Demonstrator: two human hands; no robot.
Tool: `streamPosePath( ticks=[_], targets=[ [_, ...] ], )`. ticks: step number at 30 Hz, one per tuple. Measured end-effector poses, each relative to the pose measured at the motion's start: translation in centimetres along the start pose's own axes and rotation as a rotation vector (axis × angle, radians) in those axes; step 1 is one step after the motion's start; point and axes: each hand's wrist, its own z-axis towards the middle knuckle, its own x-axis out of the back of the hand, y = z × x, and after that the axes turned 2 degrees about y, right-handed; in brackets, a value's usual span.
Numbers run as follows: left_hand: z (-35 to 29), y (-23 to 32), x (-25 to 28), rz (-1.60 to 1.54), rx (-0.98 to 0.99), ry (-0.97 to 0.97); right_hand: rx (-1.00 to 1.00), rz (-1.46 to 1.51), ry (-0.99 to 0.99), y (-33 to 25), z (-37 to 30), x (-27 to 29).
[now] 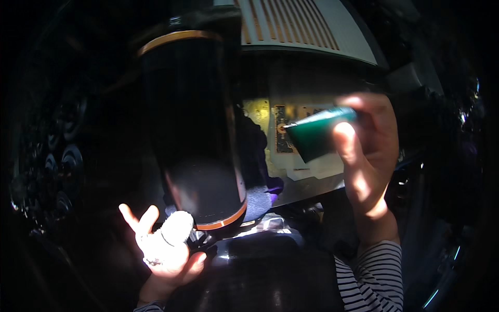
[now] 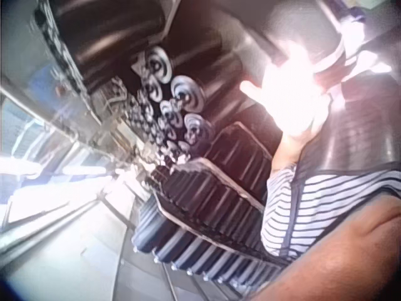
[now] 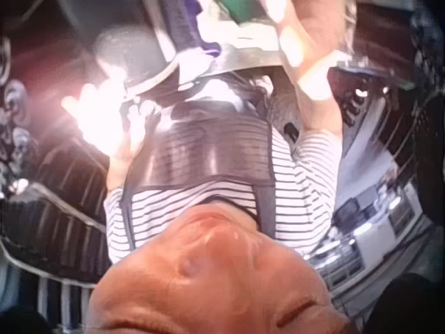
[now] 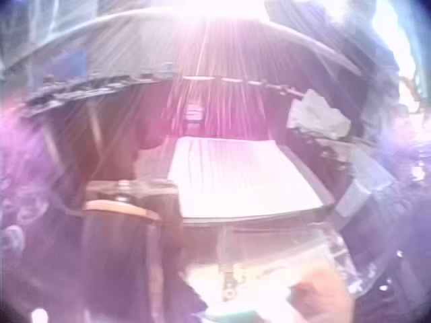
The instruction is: The person applies decorative paper labels to cylindrical black containers. They align the label on the container, smooth it down with a green plastic scraper, and trim the excess edges. The person repeats this process on multiple containers, handling them one at a time.
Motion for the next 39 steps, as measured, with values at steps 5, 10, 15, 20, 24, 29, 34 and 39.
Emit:
streamPosePath(
  ticks=[5, 10, 15, 20, 24, 29, 34, 39],
  targets=[
    [3.4, 1.4, -0.4, 0.503, -0.252, 0.039, -0.032, -0.212, -0.274, -1.3, 14.2, -7.8],
    [8.9, 0.2, -0.6, -0.138, -0.197, 0.004, 0.110, -1.103, -0.647, 0.0, 19.6, -9.0],
    [9.6, -7.4, 1.9, -0.522, 0.105, 0.067, 0.354, -0.773, -0.743, -7.2, 13.8, -6.9],
    [11.9, -4.4, 0.6, -0.193, 0.015, 0.126, 0.518, -0.709, -0.208, -9.9, -2.2, 1.6],
    [13.0, 0.8, -0.6, -0.021, -0.055, 0.189, 0.158, -0.399, 0.160, -10.2, -14.8, 15.8],
    [14.0, 8.7, -2.6, 0.137, -0.127, 0.295, -0.774, -0.799, 0.470, -4.8, -31.4, 28.1],
    [14.8, 13.1, -3.8, 0.261, 0.104, 0.171, -1.153, -1.197, 1.032, 12.6, -46.5, 38.7],
    [15.6, 19.1, -9.0, 0.363, -0.050, 0.138, -1.341, -1.189, 1.143, 21.3, -49.0, 47.7]
  ],
)
